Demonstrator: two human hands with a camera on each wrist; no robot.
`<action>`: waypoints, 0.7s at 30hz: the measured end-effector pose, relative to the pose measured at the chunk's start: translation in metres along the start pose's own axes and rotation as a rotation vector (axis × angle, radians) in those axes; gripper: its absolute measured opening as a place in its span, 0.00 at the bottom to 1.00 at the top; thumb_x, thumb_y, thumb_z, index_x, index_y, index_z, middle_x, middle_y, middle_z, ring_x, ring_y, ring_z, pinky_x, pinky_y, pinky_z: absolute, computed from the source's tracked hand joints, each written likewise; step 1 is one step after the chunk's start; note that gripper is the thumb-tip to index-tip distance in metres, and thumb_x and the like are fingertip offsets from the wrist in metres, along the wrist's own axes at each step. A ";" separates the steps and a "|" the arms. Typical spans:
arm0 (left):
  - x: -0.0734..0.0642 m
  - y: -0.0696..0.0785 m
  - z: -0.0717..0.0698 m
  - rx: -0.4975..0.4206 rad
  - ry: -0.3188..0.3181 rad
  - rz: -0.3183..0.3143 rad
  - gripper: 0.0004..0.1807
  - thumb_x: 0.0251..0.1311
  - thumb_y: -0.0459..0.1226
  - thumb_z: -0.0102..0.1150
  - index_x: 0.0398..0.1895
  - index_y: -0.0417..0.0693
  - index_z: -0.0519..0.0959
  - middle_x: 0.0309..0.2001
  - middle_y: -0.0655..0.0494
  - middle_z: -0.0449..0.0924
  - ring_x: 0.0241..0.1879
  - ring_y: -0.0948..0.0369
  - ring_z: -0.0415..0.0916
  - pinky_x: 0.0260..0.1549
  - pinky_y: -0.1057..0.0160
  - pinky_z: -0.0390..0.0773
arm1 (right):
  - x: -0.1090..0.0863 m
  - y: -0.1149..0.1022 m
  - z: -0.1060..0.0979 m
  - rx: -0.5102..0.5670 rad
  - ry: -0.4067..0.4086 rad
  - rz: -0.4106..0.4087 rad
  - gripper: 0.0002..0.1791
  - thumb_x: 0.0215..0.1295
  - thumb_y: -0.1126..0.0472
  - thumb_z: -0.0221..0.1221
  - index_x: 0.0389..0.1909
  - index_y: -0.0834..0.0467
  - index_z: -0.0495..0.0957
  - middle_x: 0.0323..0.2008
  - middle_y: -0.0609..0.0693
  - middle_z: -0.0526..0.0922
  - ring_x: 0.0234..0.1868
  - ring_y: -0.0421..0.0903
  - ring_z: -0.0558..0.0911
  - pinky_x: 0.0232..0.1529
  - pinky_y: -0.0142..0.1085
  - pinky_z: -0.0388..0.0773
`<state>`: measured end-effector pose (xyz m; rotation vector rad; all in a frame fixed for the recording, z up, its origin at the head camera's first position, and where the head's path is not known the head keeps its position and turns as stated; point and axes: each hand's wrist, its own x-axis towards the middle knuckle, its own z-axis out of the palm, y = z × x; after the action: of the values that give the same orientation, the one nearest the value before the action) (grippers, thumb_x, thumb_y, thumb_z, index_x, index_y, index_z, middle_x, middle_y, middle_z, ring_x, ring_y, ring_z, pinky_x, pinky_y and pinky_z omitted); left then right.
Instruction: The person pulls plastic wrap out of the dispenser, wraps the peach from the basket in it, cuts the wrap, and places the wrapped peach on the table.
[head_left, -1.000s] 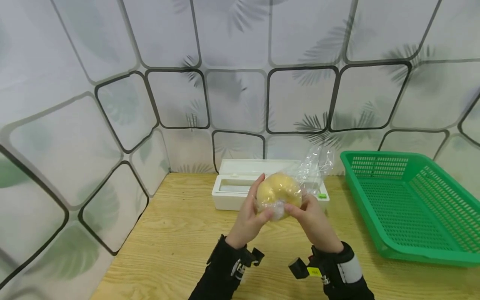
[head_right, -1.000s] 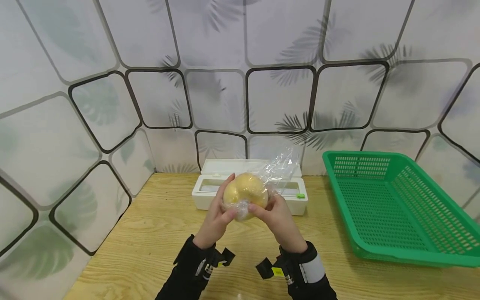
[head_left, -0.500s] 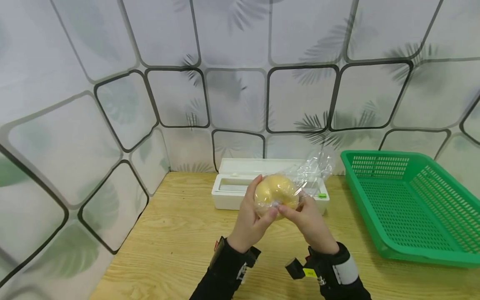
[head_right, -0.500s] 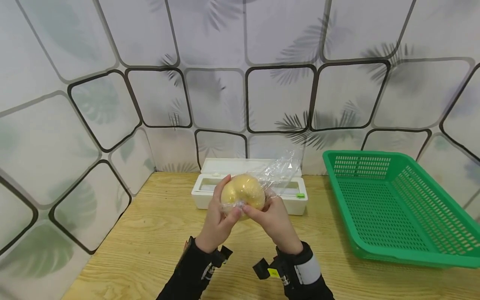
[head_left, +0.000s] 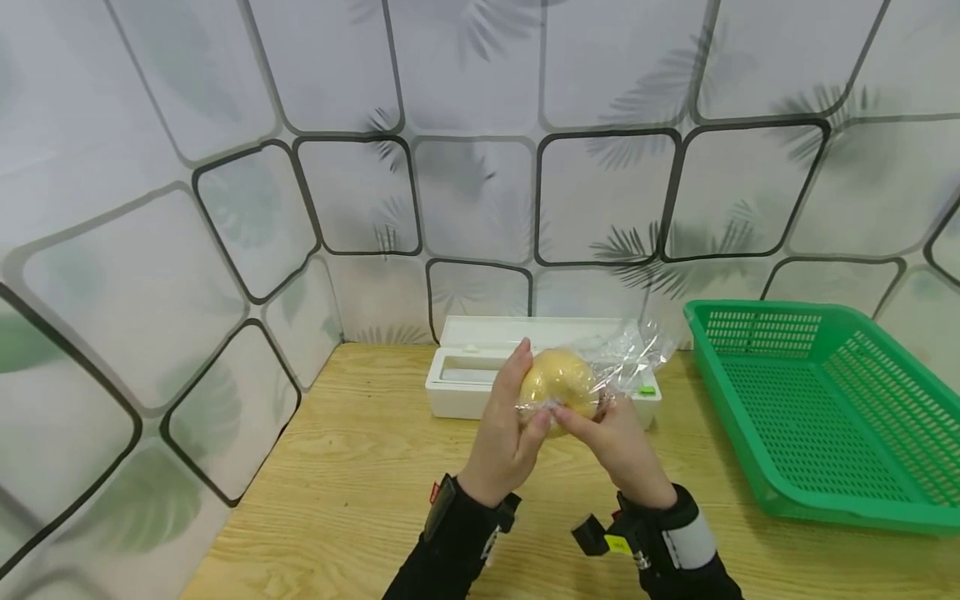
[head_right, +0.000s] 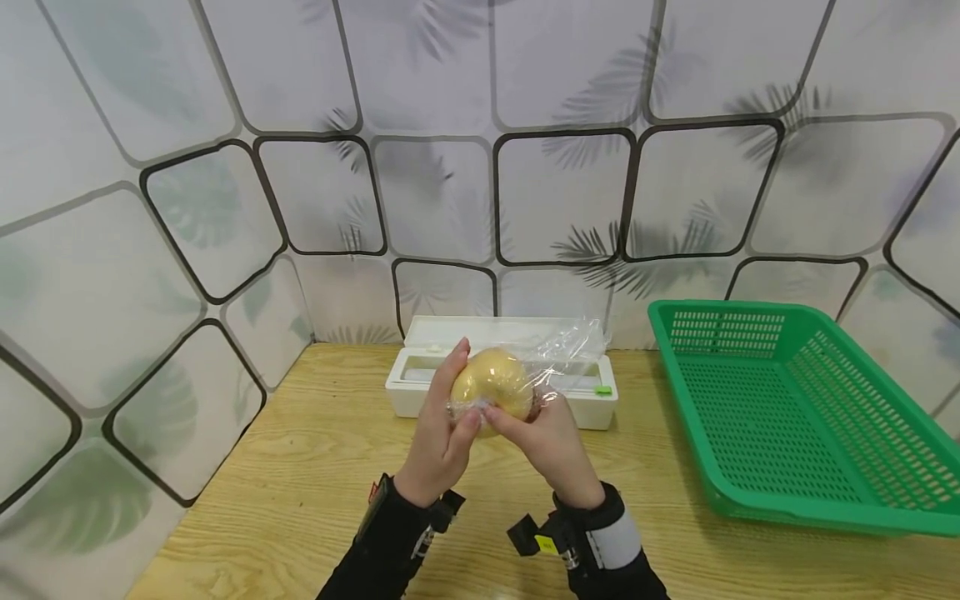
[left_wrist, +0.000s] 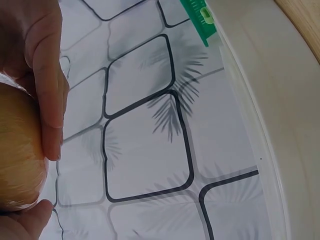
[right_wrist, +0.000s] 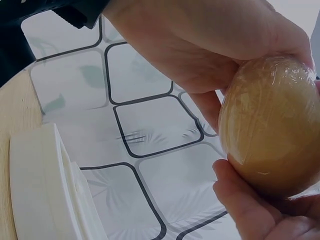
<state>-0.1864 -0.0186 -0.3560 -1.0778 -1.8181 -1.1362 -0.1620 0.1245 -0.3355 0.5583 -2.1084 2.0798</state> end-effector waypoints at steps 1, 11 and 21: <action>0.000 -0.001 0.000 0.013 0.004 0.020 0.28 0.68 0.47 0.30 0.63 0.34 0.51 0.61 0.34 0.52 0.60 0.46 0.53 0.55 0.53 0.59 | 0.000 0.000 0.000 -0.004 0.004 0.004 0.27 0.56 0.69 0.57 0.56 0.66 0.60 0.49 0.59 0.69 0.46 0.46 0.74 0.42 0.35 0.74; 0.001 -0.001 0.001 0.129 -0.005 0.069 0.23 0.69 0.43 0.26 0.63 0.43 0.54 0.58 0.33 0.55 0.55 0.45 0.61 0.48 0.56 0.68 | 0.001 0.004 0.002 -0.046 0.042 -0.024 0.31 0.55 0.67 0.60 0.58 0.63 0.57 0.50 0.58 0.68 0.47 0.48 0.73 0.40 0.37 0.75; 0.003 0.003 -0.004 -0.288 -0.095 -0.042 0.25 0.69 0.47 0.19 0.69 0.62 0.39 0.64 0.38 0.43 0.61 0.46 0.49 0.54 0.49 0.58 | 0.001 0.001 0.000 -0.107 0.073 -0.021 0.26 0.53 0.68 0.61 0.53 0.67 0.63 0.46 0.59 0.72 0.42 0.45 0.76 0.37 0.35 0.75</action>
<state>-0.1845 -0.0208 -0.3510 -1.2805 -1.7936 -1.4255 -0.1634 0.1241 -0.3358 0.4814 -2.1474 1.9321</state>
